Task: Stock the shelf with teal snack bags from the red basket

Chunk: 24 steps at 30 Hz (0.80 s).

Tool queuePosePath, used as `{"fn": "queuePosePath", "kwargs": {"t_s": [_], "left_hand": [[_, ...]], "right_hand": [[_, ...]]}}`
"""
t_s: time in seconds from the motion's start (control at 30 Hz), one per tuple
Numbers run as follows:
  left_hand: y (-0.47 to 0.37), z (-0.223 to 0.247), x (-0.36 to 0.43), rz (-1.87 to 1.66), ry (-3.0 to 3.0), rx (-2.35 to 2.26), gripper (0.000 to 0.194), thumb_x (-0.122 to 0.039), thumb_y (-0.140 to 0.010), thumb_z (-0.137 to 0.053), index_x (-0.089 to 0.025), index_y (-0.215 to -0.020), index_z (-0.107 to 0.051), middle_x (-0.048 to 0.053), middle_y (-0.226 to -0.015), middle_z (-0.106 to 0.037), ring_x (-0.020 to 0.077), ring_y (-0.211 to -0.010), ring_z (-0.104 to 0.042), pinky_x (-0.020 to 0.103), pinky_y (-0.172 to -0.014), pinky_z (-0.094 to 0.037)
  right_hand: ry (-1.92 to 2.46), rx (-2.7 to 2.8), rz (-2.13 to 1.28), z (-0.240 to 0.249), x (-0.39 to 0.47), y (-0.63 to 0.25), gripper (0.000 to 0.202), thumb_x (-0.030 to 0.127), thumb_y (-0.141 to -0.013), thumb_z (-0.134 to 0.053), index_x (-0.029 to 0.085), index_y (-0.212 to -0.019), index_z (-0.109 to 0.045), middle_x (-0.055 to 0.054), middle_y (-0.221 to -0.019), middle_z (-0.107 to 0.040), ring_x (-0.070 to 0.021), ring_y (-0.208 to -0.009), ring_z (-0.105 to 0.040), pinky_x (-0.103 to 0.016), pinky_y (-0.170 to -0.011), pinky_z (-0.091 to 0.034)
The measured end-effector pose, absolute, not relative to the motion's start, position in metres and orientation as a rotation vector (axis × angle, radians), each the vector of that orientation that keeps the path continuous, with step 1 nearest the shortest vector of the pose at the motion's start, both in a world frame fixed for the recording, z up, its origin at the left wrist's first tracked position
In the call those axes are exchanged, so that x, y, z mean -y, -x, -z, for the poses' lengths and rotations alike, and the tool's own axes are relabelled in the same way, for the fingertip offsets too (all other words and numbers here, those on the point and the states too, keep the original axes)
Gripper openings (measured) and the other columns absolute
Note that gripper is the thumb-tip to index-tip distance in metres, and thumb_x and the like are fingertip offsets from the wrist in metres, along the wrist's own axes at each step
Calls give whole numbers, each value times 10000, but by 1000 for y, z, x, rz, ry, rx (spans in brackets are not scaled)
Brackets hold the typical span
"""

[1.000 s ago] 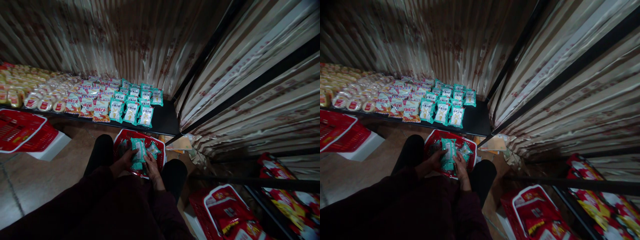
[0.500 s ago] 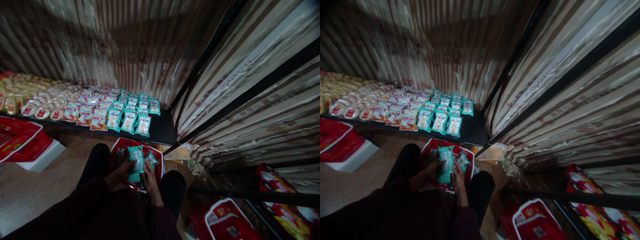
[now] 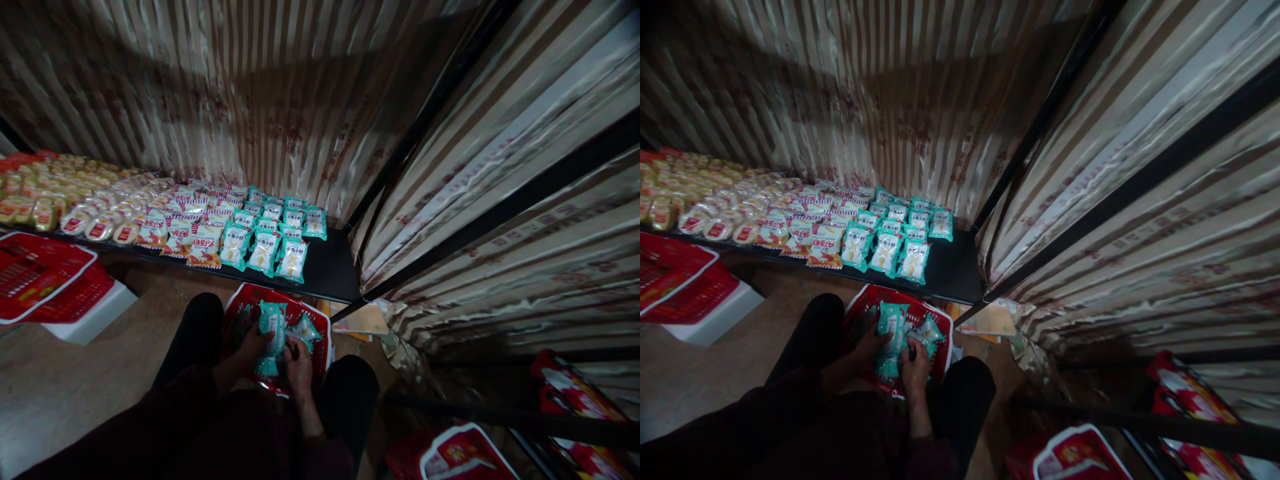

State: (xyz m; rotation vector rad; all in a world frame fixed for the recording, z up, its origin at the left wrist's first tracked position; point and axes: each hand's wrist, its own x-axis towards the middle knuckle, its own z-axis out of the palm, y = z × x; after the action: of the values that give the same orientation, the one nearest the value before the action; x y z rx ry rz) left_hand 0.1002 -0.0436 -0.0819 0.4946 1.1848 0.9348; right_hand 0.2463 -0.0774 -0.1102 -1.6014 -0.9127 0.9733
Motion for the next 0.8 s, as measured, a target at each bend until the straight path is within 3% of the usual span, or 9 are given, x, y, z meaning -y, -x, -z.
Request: {"fn": "queuePosePath", "kwargs": {"t_s": [0.2,0.33,0.43,0.57,0.8], "left_hand": [[-105,98,46,-896,-825,-1401,598,-250,-636,-744,-150,-1199,-570,108,-1067,-692,254,-982,-636,353,-891,-483],[-109,101,50,-820,-990,-1368,536,-277,-749,-633,-151,-1262,-543,99,-1254,-623,236,-1159,-572,349,-1021,-414],[-111,98,53,-805,-1120,-1375,449,-289,-807,-549,-130,-1226,-579,107,-1316,-583,232,-1254,-504,354,-1095,-342],[-110,90,56,-770,-1326,-1398,374,-288,-837,-499,-150,-1157,-634,94,-1270,-619,220,-1237,-518,353,-1109,-335],[-107,89,52,-779,-1346,-1429,433,-307,-802,-562,-156,-1206,-602,111,-1283,-606,242,-1210,-539,413,-1086,-356]], "right_hand": [[1583,1113,-988,96,85,-234,381,486,-737,-622,242,-1021,-693,-81,-1099,-683,-254,-1062,-585,-372,-952,-434],[1600,1044,-1099,103,87,-232,580,581,-758,-565,185,-1177,-622,-105,-1204,-651,-263,-1160,-561,-387,-982,-435],[1579,929,-1140,109,84,-233,616,596,-720,-605,192,-1185,-619,-95,-1222,-645,-261,-1184,-553,-382,-1002,-429],[1484,820,-1214,114,80,-233,619,530,-632,-713,209,-1156,-636,-71,-1079,-708,-263,-1067,-618,-366,-915,-490],[1502,540,-1293,110,78,-243,545,407,-608,-701,198,-1108,-644,-42,-1057,-710,-247,-995,-637,-347,-868,-501]]}}
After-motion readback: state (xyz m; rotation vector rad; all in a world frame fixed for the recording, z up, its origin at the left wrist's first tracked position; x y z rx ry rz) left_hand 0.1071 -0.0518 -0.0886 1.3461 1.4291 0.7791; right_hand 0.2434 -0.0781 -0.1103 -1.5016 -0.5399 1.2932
